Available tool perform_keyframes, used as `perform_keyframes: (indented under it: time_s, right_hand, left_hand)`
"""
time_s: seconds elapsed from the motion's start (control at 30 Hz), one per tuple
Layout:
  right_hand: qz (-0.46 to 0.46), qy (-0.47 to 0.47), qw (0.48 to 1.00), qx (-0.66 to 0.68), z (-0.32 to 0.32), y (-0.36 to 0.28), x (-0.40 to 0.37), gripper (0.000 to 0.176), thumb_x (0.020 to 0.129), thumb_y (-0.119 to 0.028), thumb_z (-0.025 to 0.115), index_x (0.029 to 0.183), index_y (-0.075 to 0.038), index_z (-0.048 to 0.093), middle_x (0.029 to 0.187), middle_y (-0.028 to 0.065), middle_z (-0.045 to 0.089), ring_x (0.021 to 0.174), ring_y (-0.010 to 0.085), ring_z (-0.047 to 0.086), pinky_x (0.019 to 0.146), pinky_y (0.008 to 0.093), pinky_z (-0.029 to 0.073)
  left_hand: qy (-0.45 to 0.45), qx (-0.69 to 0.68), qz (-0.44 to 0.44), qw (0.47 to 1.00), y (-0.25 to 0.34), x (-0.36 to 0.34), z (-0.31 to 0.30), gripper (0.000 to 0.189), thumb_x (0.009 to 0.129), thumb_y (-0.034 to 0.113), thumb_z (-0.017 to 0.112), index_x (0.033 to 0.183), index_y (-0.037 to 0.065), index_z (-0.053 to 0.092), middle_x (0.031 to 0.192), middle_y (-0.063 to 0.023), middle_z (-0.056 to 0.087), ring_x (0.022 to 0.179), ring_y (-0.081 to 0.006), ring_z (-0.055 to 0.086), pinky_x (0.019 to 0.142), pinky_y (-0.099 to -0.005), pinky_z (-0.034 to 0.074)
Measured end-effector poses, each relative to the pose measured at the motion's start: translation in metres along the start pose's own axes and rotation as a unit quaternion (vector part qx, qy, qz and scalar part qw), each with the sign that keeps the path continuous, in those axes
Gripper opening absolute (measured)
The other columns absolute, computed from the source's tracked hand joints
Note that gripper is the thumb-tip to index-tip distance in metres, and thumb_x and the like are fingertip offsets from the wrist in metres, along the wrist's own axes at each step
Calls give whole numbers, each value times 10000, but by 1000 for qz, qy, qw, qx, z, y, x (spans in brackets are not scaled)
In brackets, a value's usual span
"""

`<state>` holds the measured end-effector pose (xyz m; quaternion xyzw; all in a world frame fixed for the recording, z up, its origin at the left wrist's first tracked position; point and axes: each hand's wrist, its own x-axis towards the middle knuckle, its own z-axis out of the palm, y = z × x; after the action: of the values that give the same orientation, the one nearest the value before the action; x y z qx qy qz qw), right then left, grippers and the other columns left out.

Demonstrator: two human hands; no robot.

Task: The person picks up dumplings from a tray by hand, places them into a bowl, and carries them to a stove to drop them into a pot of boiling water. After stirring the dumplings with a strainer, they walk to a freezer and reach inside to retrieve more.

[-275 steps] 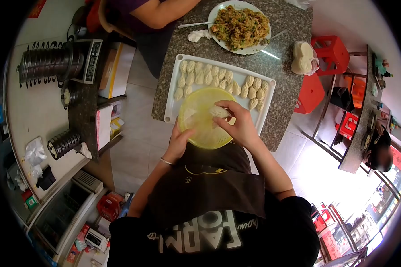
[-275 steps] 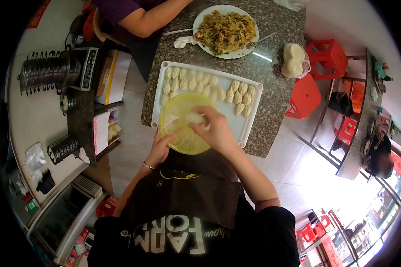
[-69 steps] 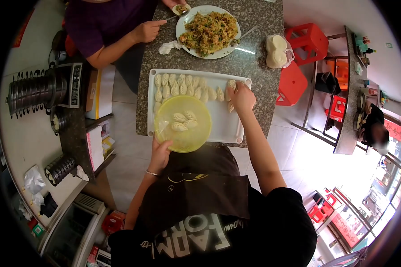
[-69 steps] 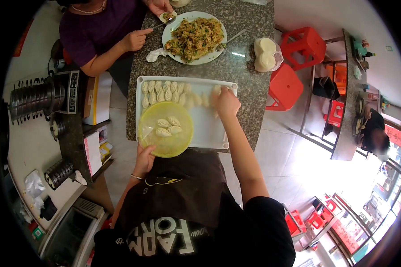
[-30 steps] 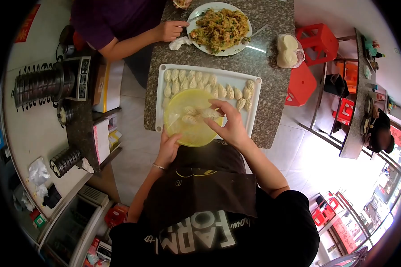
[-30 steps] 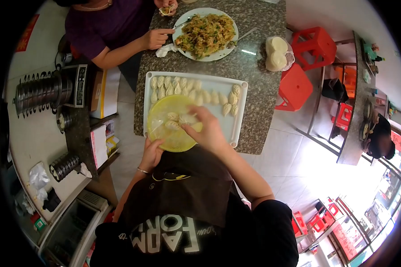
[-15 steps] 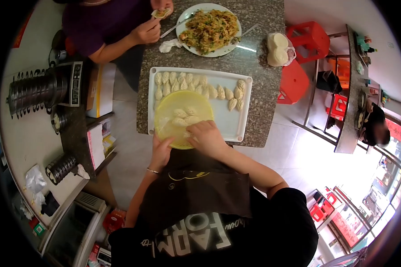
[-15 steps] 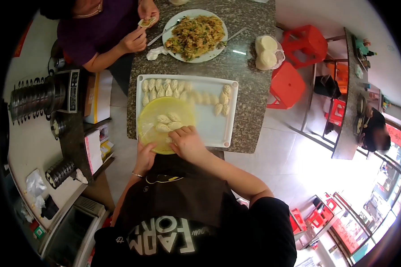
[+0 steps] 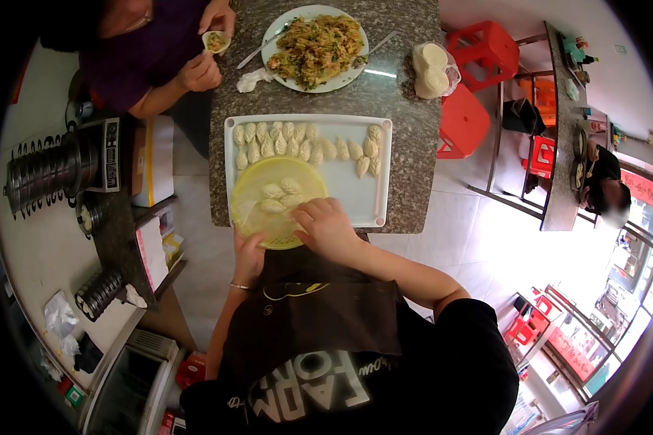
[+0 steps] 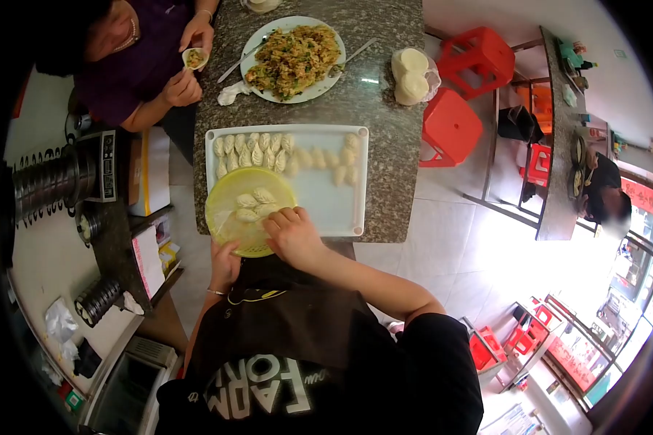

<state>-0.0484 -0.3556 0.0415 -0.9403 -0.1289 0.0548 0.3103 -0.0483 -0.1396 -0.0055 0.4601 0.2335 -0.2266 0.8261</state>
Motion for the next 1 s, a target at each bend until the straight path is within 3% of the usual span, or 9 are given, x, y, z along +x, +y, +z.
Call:
perform_keyframes:
  time_s: [0.1,0.2,0.27,0.3,0.37,0.5,0.57,0.7,1.0]
  right_hand:
    - [-19,30,998,51,-10,1,-1,329,764,-171,701,1074,-94,620,1043,67,626,977,232,580,853,386,425]
    - [20,85,983,160,-18,16,-7,197,805,-132,664,992,-78,635,973,77,627,940,264,588,828,387,443]
    - [87,151,963,206,-8,42,-19,137,834,-84,639,964,-53,670,888,104,660,833,271,628,701,359,483]
    - [86,151,963,206,-7,53,-26,137,834,-84,639,964,-53,670,888,104,660,833,271,628,701,359,483]
    - [213,94,954,191,-4,74,-40,136,866,-108,627,967,-32,678,824,120,668,735,249,645,623,331,496]
    - [272,101,941,175,15,110,-61,208,850,-133,632,1044,-58,655,801,161,658,709,299,639,661,370,510]
    - [343,125,917,159,23,123,-62,218,842,-151,640,1045,-74,654,774,149,666,684,296,645,653,369,514]
    - [345,155,909,173,21,122,-46,241,827,-157,653,1056,-84,643,700,131,651,641,278,644,625,366,510]
    - [275,126,941,149,22,118,20,265,847,-168,622,1101,-96,624,751,98,656,668,264,638,629,385,504]
  left_hand:
    - [-3,-1,0,1000,1,1,-3,622,793,-129,459,1384,28,341,1327,-142,473,1209,-268,496,999,-379,436]
    - [2,5,-2,1000,-1,0,-11,609,796,-111,445,1383,10,338,1344,-157,460,1232,-291,479,1022,-406,416]
    - [6,14,-2,1000,-3,1,-19,594,803,-91,433,1382,-6,334,1364,-166,445,1256,-308,460,1045,-429,395]
    - [9,15,1,1000,-4,1,-23,595,802,-86,432,1383,-8,334,1367,-169,443,1259,-314,459,1045,-437,397]
    - [14,15,5,1000,-4,1,-24,595,801,-82,432,1383,-9,335,1370,-173,441,1262,-319,457,1044,-445,398]
    - [21,-42,-3,999,4,-4,-21,600,800,-107,442,1381,9,344,1342,-154,465,1224,-303,484,1011,-416,427]
    - [22,-49,0,999,6,-5,-25,589,805,-100,441,1378,6,348,1342,-156,466,1225,-305,483,1012,-420,425]
    - [37,-29,8,999,2,-4,-39,570,811,-69,445,1370,-4,354,1337,-163,471,1231,-315,482,1025,-443,414]
    - [69,-55,15,996,3,-11,-45,546,812,-63,452,1349,-9,376,1324,-158,482,1220,-311,491,1020,-446,418]
